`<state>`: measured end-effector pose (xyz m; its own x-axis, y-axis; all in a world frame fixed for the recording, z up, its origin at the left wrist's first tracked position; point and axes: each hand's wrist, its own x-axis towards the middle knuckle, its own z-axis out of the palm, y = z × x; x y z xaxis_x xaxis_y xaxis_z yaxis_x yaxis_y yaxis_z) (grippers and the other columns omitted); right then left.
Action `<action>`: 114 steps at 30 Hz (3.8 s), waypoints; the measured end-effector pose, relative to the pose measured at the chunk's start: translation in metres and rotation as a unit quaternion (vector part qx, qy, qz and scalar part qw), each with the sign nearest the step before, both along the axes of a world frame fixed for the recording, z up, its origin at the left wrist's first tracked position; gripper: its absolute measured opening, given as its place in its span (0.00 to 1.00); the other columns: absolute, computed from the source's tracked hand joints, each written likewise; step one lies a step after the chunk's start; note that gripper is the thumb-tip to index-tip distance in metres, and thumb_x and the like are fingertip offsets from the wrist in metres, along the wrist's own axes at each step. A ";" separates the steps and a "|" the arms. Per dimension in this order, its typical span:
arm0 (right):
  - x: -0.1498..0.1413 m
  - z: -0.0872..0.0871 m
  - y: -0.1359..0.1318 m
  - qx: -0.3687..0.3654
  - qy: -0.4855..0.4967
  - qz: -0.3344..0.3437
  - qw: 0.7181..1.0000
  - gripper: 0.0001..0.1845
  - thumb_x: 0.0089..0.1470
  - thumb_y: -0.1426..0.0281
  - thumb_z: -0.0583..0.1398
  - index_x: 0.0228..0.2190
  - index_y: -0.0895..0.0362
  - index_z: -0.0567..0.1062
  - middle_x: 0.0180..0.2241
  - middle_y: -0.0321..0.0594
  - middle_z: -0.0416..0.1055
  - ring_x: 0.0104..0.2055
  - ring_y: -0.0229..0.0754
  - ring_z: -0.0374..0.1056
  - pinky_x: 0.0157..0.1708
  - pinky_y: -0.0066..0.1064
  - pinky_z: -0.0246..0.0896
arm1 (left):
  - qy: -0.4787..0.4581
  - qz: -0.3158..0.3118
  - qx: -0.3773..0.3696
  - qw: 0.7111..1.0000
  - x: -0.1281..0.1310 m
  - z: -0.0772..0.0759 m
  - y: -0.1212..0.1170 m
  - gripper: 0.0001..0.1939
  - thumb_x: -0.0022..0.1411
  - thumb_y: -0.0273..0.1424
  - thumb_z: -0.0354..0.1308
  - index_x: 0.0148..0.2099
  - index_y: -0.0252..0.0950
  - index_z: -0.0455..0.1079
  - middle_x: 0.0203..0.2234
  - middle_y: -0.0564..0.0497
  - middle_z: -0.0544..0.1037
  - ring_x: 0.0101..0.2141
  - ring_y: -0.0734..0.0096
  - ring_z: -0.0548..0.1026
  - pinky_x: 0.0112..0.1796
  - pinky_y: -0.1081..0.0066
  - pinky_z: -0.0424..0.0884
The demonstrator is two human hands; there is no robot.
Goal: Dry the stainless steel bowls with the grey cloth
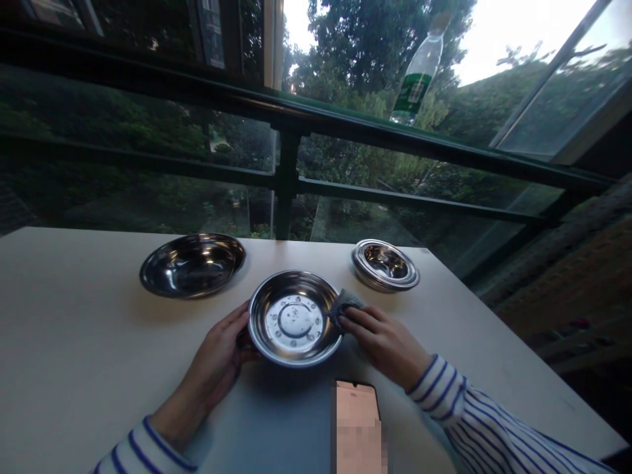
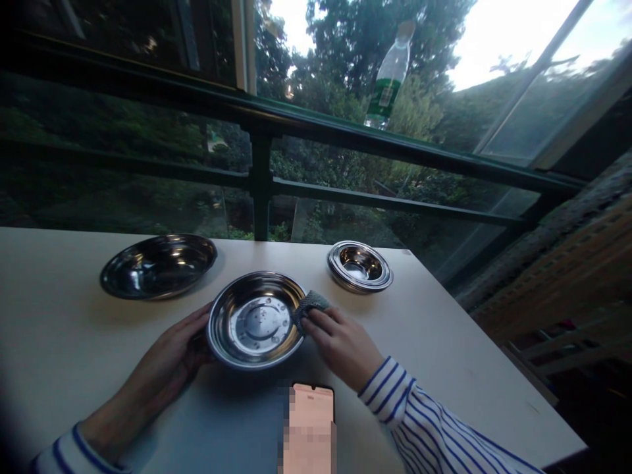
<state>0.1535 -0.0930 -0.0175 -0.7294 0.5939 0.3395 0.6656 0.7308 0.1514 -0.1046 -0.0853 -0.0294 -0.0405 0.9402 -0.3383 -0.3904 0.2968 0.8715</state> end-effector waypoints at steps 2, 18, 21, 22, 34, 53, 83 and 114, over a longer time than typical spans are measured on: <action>-0.002 0.000 -0.002 -0.005 -0.003 0.005 1.000 0.21 0.52 0.81 0.50 0.46 0.65 0.70 0.45 0.53 0.69 0.42 0.49 0.63 0.38 0.42 0.68 | 0.001 0.006 0.001 1.000 0.000 0.000 0.000 0.22 0.54 0.26 0.55 0.53 0.34 0.67 0.27 0.48 0.77 0.23 0.69 0.73 0.20 0.71 0.71; -0.021 0.022 0.090 -0.100 -0.067 -0.009 0.993 0.18 0.56 0.77 0.51 0.47 0.61 0.70 0.48 0.48 0.68 0.40 0.42 0.62 0.44 0.36 0.62 | -0.018 0.000 -0.013 1.000 -0.001 -0.006 0.002 0.22 0.53 0.30 0.57 0.52 0.35 0.68 0.22 0.50 0.75 0.18 0.75 0.69 0.17 0.77 0.64; -0.042 0.028 0.109 -0.110 -0.091 0.017 0.990 0.16 0.56 0.76 0.52 0.46 0.59 0.71 0.46 0.45 0.69 0.40 0.41 0.61 0.43 0.33 0.61 | -0.033 -0.008 -0.018 0.999 -0.002 -0.007 0.003 0.22 0.52 0.30 0.58 0.52 0.37 0.68 0.21 0.52 0.75 0.18 0.76 0.69 0.18 0.78 0.64; -0.049 0.030 0.113 -0.112 -0.099 0.023 0.988 0.16 0.56 0.76 0.52 0.46 0.59 0.71 0.45 0.45 0.70 0.40 0.42 0.61 0.42 0.33 0.60 | -0.037 -0.012 -0.019 0.999 -0.002 -0.008 0.004 0.22 0.53 0.30 0.58 0.52 0.38 0.68 0.21 0.52 0.75 0.18 0.76 0.69 0.18 0.78 0.64; -0.122 0.034 0.100 -0.115 -0.154 0.103 0.976 0.16 0.57 0.75 0.51 0.47 0.58 0.69 0.45 0.45 0.69 0.39 0.41 0.61 0.42 0.33 0.58 | -0.062 0.014 -0.010 0.998 0.000 -0.008 0.006 0.22 0.54 0.27 0.57 0.52 0.36 0.68 0.31 0.47 0.80 0.23 0.74 0.73 0.22 0.76 0.66; -0.018 0.029 -0.021 -0.140 -0.102 0.018 0.985 0.23 0.49 0.81 0.52 0.48 0.62 0.69 0.48 0.45 0.69 0.45 0.47 0.63 0.42 0.35 0.64 | -0.010 0.000 -0.005 1.000 0.004 -0.010 0.004 0.18 0.56 0.28 0.53 0.51 0.35 0.69 0.33 0.45 0.79 0.25 0.71 0.74 0.22 0.75 0.68; -0.141 0.019 0.059 -0.111 -0.098 0.123 0.981 0.16 0.56 0.75 0.51 0.46 0.64 0.67 0.45 0.48 0.67 0.39 0.44 0.62 0.41 0.34 0.60 | -0.187 0.014 -0.076 0.979 0.004 -0.011 0.005 0.18 0.59 0.40 0.52 0.45 0.34 0.71 0.29 0.46 0.80 0.31 0.65 0.77 0.29 0.69 0.71; -0.015 0.036 0.080 -0.387 0.418 -0.096 0.816 0.23 0.46 0.67 0.55 0.45 0.58 0.73 0.42 0.43 0.74 0.44 0.46 0.69 0.47 0.39 0.61 | -0.104 -0.011 -0.015 0.994 0.000 -0.012 0.005 0.12 0.57 0.34 0.54 0.43 0.37 0.70 0.26 0.51 0.77 0.26 0.72 0.73 0.26 0.72 0.70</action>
